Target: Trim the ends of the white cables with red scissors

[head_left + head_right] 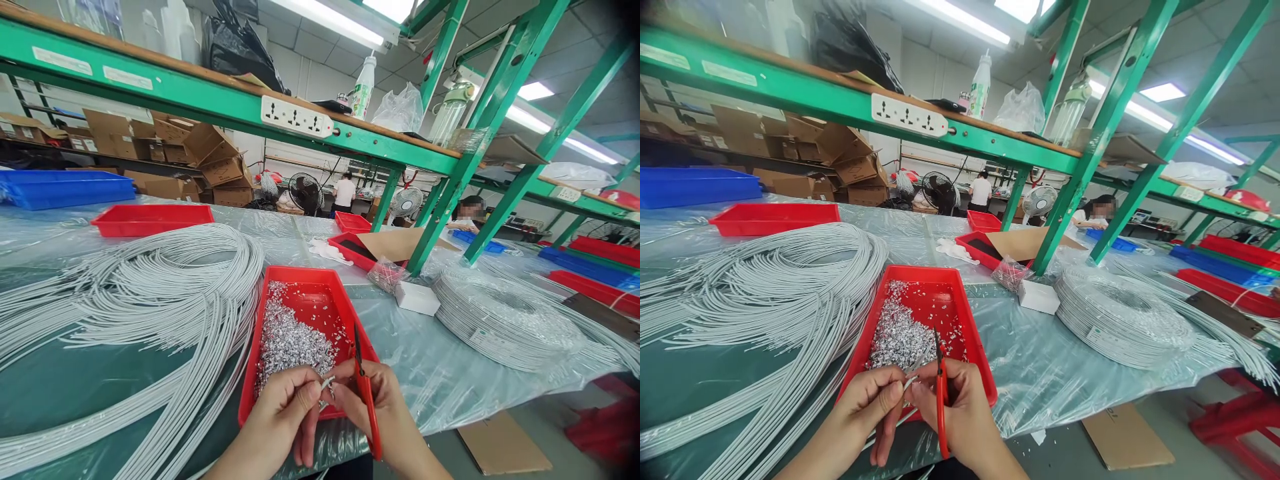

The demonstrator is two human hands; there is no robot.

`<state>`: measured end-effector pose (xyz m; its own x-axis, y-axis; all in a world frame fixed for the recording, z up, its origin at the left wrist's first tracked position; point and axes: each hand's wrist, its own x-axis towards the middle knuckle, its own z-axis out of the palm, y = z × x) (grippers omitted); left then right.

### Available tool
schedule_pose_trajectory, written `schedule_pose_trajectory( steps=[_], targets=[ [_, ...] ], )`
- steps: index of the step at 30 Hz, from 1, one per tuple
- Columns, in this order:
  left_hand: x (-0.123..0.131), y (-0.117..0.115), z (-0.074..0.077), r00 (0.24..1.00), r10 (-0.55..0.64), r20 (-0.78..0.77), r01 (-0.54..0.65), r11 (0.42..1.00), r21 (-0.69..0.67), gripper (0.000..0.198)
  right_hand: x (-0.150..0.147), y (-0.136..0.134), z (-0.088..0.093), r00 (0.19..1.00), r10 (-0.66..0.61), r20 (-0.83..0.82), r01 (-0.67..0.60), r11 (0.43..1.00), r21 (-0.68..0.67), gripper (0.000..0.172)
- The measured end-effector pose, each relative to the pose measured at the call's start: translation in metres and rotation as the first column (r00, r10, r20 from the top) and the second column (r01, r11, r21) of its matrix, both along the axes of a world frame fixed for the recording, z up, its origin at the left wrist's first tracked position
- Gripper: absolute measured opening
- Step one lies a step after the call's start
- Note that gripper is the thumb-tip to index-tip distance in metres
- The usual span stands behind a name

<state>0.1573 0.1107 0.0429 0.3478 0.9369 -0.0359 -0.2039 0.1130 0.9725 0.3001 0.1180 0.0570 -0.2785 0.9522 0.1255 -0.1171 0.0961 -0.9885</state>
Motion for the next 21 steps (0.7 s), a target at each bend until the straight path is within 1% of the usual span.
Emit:
schedule_pose_trajectory(
  steps=[3,6,7,10,12,13,14,16,19,21],
  targets=[
    [-0.002,-0.001,0.001,0.997,0.039,-0.071,-0.034,0.997,0.071,0.039,0.000,0.001,-0.001,0.998,0.039,-0.042,-0.040,0.999,-0.017,0.017],
    [-0.004,-0.001,0.002,0.991,0.053,-0.119,-0.036,0.989,0.141,0.028,0.000,0.003,-0.001,0.996,0.044,-0.077,-0.050,0.996,-0.072,0.030],
    [-0.004,-0.001,0.002,0.988,0.070,-0.136,-0.047,0.985,0.164,0.026,0.000,0.004,0.000,0.997,0.045,-0.069,-0.050,0.996,-0.077,0.031],
    [-0.002,0.000,0.003,0.971,0.163,-0.177,-0.117,0.962,0.247,0.025,0.000,0.007,0.002,0.999,0.034,-0.020,-0.035,0.998,-0.060,0.025],
    [-0.001,0.001,0.002,0.961,0.221,-0.165,-0.168,0.944,0.283,0.024,-0.001,0.009,0.002,0.999,0.017,-0.046,-0.022,0.995,-0.097,0.024],
    [-0.001,0.001,0.001,0.963,0.229,-0.140,-0.182,0.941,0.285,0.024,-0.002,0.009,0.001,0.997,0.012,-0.075,-0.022,0.991,-0.131,0.025],
    [0.000,0.002,-0.001,0.969,0.222,-0.109,-0.186,0.944,0.273,0.023,-0.004,0.009,0.000,0.993,0.015,-0.115,-0.035,0.985,-0.169,0.027],
    [-0.001,0.003,-0.004,0.987,0.159,-0.039,-0.147,0.967,0.209,0.024,-0.007,0.008,-0.004,0.979,0.055,-0.195,-0.100,0.968,-0.229,0.032],
    [-0.004,0.005,-0.008,0.998,-0.003,0.056,-0.003,0.994,0.108,0.036,-0.013,0.008,-0.010,0.953,0.150,-0.262,-0.220,0.940,-0.261,0.039],
    [-0.007,0.007,-0.009,0.989,-0.107,0.102,0.102,0.993,0.057,0.043,-0.015,0.010,-0.010,0.948,0.182,-0.262,-0.248,0.937,-0.245,0.041]
  ],
)
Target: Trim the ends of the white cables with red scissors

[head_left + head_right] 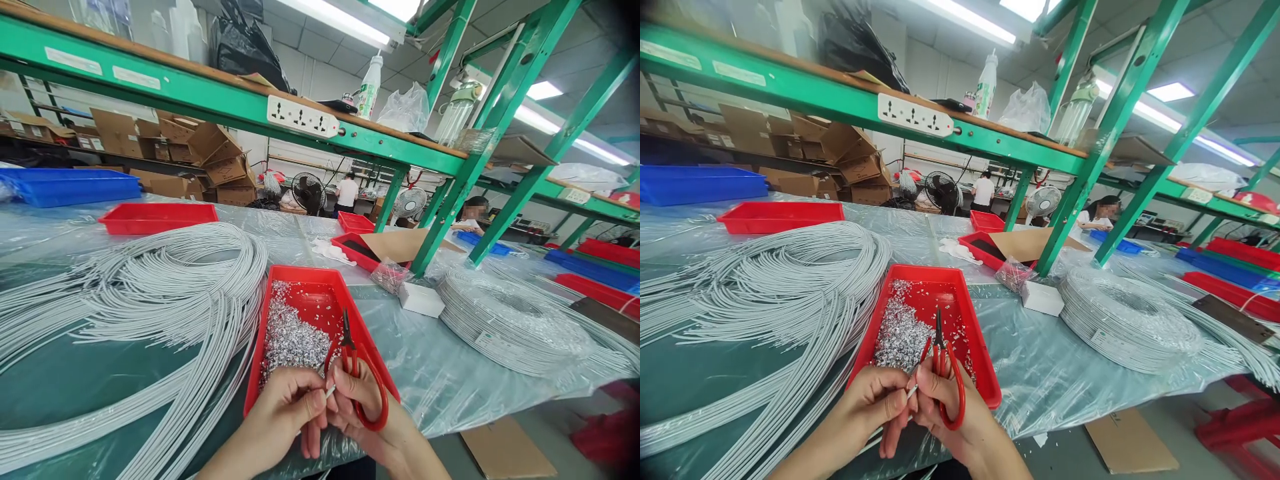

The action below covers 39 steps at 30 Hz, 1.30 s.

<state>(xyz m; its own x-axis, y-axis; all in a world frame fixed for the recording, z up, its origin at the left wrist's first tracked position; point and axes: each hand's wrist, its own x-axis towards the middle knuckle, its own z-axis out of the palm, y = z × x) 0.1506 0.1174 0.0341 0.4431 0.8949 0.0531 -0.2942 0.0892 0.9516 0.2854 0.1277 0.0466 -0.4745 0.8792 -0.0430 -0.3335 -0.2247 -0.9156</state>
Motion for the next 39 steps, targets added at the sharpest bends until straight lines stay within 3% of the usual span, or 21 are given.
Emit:
schedule_pose_trajectory(
  steps=[3,6,14,16,18,21,24,26,32,36,39],
  targets=[
    [-0.003,0.001,0.000,0.990,-0.128,0.058,0.133,0.987,-0.094,0.042,0.000,0.003,0.005,0.998,-0.039,0.041,0.035,0.997,0.076,0.037],
    [-0.002,0.001,0.000,0.981,-0.151,0.121,0.171,0.967,-0.187,0.038,0.002,0.004,0.013,0.987,-0.102,0.122,0.077,0.978,0.195,0.032],
    [0.001,0.003,-0.003,0.999,0.028,0.030,-0.024,0.989,-0.147,0.044,0.009,0.010,0.015,0.859,-0.447,0.251,0.309,0.842,0.442,0.025],
    [-0.001,0.004,-0.003,0.991,0.119,-0.058,-0.123,0.990,-0.070,0.041,0.013,0.017,0.014,0.840,-0.469,0.273,0.309,0.827,0.470,0.024],
    [-0.005,0.004,-0.002,0.963,0.201,-0.180,-0.188,0.978,0.090,0.031,0.019,0.027,0.014,0.814,-0.501,0.293,0.312,0.804,0.506,0.019],
    [-0.011,-0.001,-0.002,0.850,0.394,-0.351,-0.258,0.890,0.375,0.017,0.030,0.046,0.015,0.771,-0.554,0.313,0.321,0.763,0.562,0.010],
    [-0.016,-0.008,-0.006,0.717,0.564,-0.409,-0.327,0.790,0.518,0.020,0.040,0.058,0.013,0.766,-0.552,0.329,0.297,0.758,0.581,0.007],
    [-0.019,-0.012,-0.011,0.684,0.586,-0.435,-0.322,0.777,0.540,0.022,0.044,0.059,0.010,0.774,-0.535,0.338,0.280,0.769,0.574,0.007],
    [-0.021,-0.014,-0.019,0.666,0.561,-0.491,-0.284,0.800,0.529,0.022,0.047,0.041,0.009,0.820,-0.485,0.306,0.268,0.796,0.543,0.018],
    [-0.012,-0.007,-0.008,0.683,0.583,-0.439,-0.300,0.773,0.560,0.023,0.044,0.024,0.016,0.865,-0.418,0.278,0.241,0.831,0.501,0.033],
    [-0.003,0.002,0.002,0.684,0.560,-0.468,-0.243,0.779,0.578,0.017,0.044,0.009,0.022,0.897,-0.357,0.261,0.202,0.856,0.476,0.043]
  ],
)
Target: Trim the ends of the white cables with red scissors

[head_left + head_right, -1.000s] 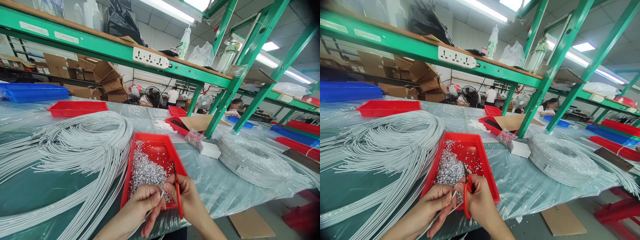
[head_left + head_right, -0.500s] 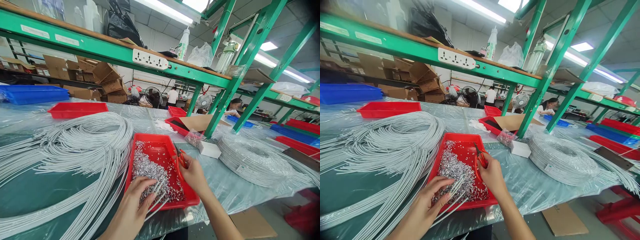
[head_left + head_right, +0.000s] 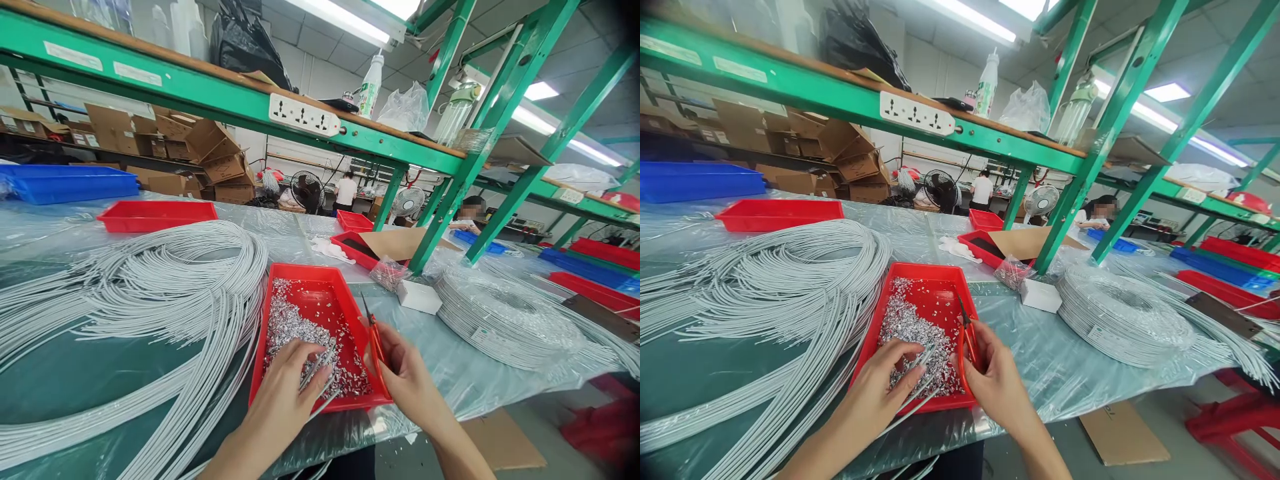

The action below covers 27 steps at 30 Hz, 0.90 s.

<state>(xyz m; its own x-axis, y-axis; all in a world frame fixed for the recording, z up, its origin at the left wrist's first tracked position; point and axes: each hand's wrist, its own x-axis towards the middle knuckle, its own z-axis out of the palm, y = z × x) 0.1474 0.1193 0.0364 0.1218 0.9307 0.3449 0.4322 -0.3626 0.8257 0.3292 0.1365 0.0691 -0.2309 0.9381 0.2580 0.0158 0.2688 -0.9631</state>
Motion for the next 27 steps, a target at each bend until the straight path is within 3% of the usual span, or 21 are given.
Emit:
schedule_pose_trajectory(
  steps=[3,8,16,19,21,24,27],
  targets=[
    [0.005,0.007,0.006,0.998,-0.051,-0.040,0.049,0.997,-0.060,0.014,0.006,-0.014,0.004,0.999,0.046,0.017,-0.046,0.999,-0.005,0.047],
    [0.001,0.004,0.006,0.994,-0.078,0.076,0.089,0.984,-0.156,0.012,0.017,-0.027,0.002,0.998,0.035,0.058,-0.028,0.993,-0.115,0.039],
    [0.006,-0.014,0.017,0.990,-0.142,0.021,0.144,0.983,-0.115,0.020,-0.009,-0.031,0.000,0.974,0.099,-0.205,-0.136,0.975,-0.178,0.040],
    [0.005,-0.017,0.018,0.986,-0.166,0.015,0.166,0.977,-0.130,0.019,-0.019,-0.030,0.000,0.949,0.063,-0.309,-0.140,0.962,-0.233,0.037],
    [0.003,-0.018,0.017,0.983,-0.179,0.033,0.181,0.977,-0.115,0.015,-0.022,-0.030,-0.005,0.912,0.034,-0.409,-0.175,0.934,-0.312,0.034],
    [-0.001,-0.018,0.015,0.974,-0.210,0.080,0.215,0.974,-0.068,0.012,-0.026,-0.029,-0.018,0.806,0.015,-0.592,-0.322,0.850,-0.417,0.033],
    [-0.001,-0.016,0.013,0.968,-0.224,0.109,0.228,0.973,-0.027,0.013,-0.028,-0.030,-0.027,0.733,-0.028,-0.679,-0.407,0.782,-0.472,0.031]
  ],
)
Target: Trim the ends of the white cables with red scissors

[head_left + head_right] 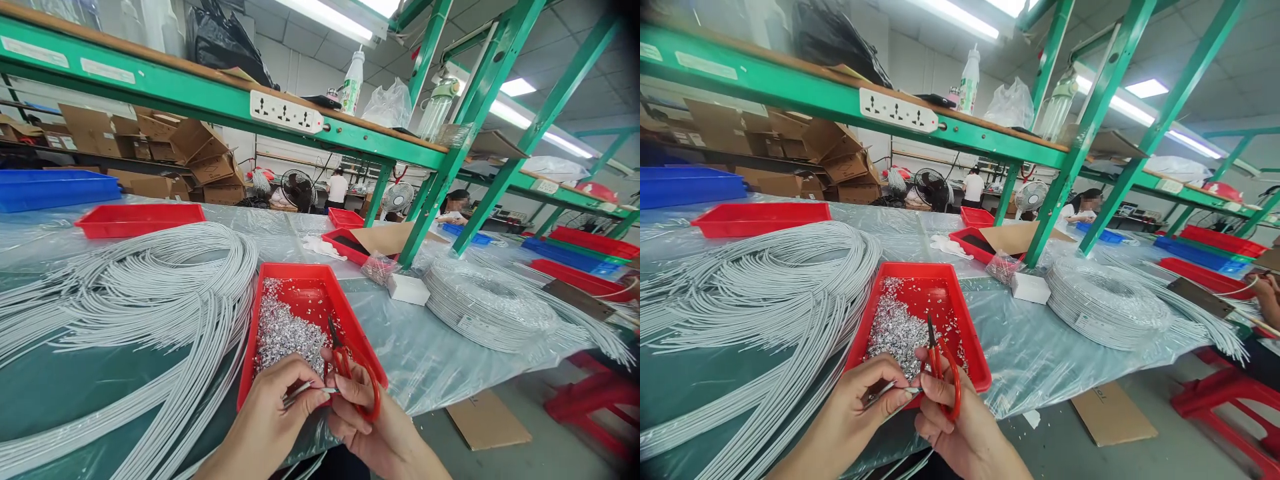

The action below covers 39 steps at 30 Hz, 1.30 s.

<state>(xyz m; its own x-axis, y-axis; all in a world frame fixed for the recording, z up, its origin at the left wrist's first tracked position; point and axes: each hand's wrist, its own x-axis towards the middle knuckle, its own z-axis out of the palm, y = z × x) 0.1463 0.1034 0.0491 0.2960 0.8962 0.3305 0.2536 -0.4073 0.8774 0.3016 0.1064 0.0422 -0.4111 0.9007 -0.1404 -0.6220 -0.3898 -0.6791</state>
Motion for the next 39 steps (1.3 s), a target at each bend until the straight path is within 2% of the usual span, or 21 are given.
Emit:
schedule_pose_trajectory(
  steps=[2,5,12,18,21,23,29,33,36,39],
  targets=[
    [0.000,0.001,-0.001,1.000,0.027,-0.013,-0.027,0.999,0.024,0.012,0.000,-0.001,0.000,0.999,-0.020,0.046,0.019,1.000,0.018,0.031],
    [0.001,0.001,-0.002,0.997,0.054,-0.054,-0.050,0.997,0.065,0.012,0.004,-0.002,0.009,0.980,-0.069,0.189,0.046,0.991,0.124,0.031],
    [-0.001,-0.002,0.001,0.996,0.026,-0.086,-0.020,0.997,0.073,0.012,0.012,-0.005,0.025,0.917,-0.065,0.395,-0.007,0.984,0.179,0.034],
    [0.000,-0.002,-0.002,0.988,0.045,-0.151,-0.026,0.992,0.124,0.013,0.005,-0.006,0.030,0.838,-0.193,0.511,0.046,0.957,0.286,0.034],
    [0.001,-0.002,-0.002,0.982,0.046,-0.182,-0.021,0.990,0.139,0.013,0.003,-0.007,0.031,0.821,-0.248,0.514,0.089,0.945,0.314,0.036],
    [0.001,-0.003,-0.002,0.981,0.037,-0.188,-0.011,0.990,0.138,0.013,0.005,-0.007,0.031,0.834,-0.234,0.500,0.095,0.953,0.288,0.038],
    [0.000,-0.005,-0.002,0.988,0.027,-0.153,-0.005,0.990,0.143,0.012,0.013,-0.008,0.024,0.941,-0.015,0.337,-0.024,0.994,0.110,0.032],
    [-0.001,-0.004,0.000,0.995,0.010,-0.096,0.000,0.994,0.107,0.011,0.015,-0.007,0.020,0.958,0.076,0.277,-0.085,0.996,0.021,0.030],
    [-0.001,-0.005,0.002,0.998,0.006,-0.064,-0.002,0.998,0.066,0.013,0.015,-0.006,0.019,0.957,0.075,0.279,-0.084,0.996,0.023,0.032],
    [-0.001,-0.006,0.003,0.997,0.008,-0.080,-0.004,0.999,0.052,0.014,0.013,-0.007,0.020,0.951,0.031,0.309,-0.058,0.995,0.078,0.038]
  ],
)
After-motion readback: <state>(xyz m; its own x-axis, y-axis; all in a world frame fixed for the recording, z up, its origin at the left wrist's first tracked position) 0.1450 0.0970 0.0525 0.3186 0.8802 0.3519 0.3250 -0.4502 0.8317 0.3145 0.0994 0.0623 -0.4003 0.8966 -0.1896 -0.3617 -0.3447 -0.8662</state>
